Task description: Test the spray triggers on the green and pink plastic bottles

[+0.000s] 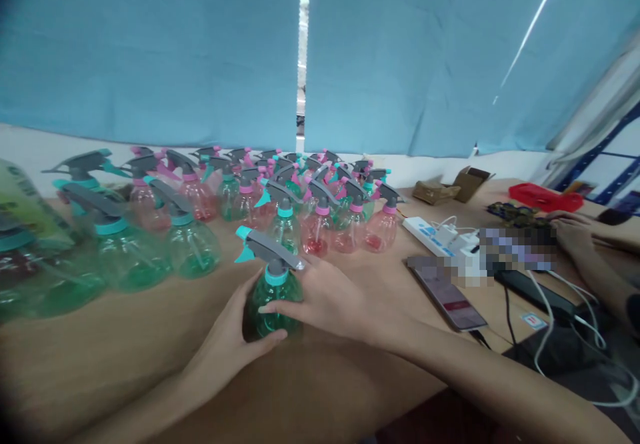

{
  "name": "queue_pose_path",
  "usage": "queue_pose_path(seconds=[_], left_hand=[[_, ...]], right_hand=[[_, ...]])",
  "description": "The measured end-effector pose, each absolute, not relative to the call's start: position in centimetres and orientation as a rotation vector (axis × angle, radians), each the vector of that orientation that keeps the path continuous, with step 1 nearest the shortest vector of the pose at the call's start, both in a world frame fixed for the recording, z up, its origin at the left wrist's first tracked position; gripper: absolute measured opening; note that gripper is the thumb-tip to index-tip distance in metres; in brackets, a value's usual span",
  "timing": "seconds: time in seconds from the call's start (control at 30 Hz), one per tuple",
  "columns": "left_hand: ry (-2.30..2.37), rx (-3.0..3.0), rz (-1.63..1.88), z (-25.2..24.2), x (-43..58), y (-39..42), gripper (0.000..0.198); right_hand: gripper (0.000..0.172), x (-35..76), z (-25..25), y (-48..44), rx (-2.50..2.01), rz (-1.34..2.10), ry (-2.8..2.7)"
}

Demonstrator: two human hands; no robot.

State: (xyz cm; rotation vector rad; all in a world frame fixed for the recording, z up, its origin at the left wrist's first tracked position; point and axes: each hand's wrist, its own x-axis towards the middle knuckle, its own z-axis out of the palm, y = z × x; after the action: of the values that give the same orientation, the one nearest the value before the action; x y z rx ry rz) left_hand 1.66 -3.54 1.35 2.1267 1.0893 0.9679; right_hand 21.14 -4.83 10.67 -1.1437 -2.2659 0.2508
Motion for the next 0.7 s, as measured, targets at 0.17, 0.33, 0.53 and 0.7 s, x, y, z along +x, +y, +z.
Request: queue_pose_path(seconds=[0.17,0.33,0.53,0.7], left_hand=[[0.999,2.152,0.948,1.7,3.6,-3.4,0.073],[0.962,2.224,0.883,1.8,5.3,-3.1,0.075],[0.893,2.261,0.768,2.8,6.7,-2.3,0.079],[0.819,2.282,0.75,3.3,6.7,-1.6,0.081]], right_hand=[[0.031,22.9,11.0,-5.0,-1.201,0.27,-2.177],[0.052,24.0,10.8,-4.5,-1.149,0.579,-1.931],[0.041,24.1,10.2,-3.4,-1.047,0.721,-1.765],[0.033,23.7,9.7,-2.6,-0.861,0.922,-1.733]])
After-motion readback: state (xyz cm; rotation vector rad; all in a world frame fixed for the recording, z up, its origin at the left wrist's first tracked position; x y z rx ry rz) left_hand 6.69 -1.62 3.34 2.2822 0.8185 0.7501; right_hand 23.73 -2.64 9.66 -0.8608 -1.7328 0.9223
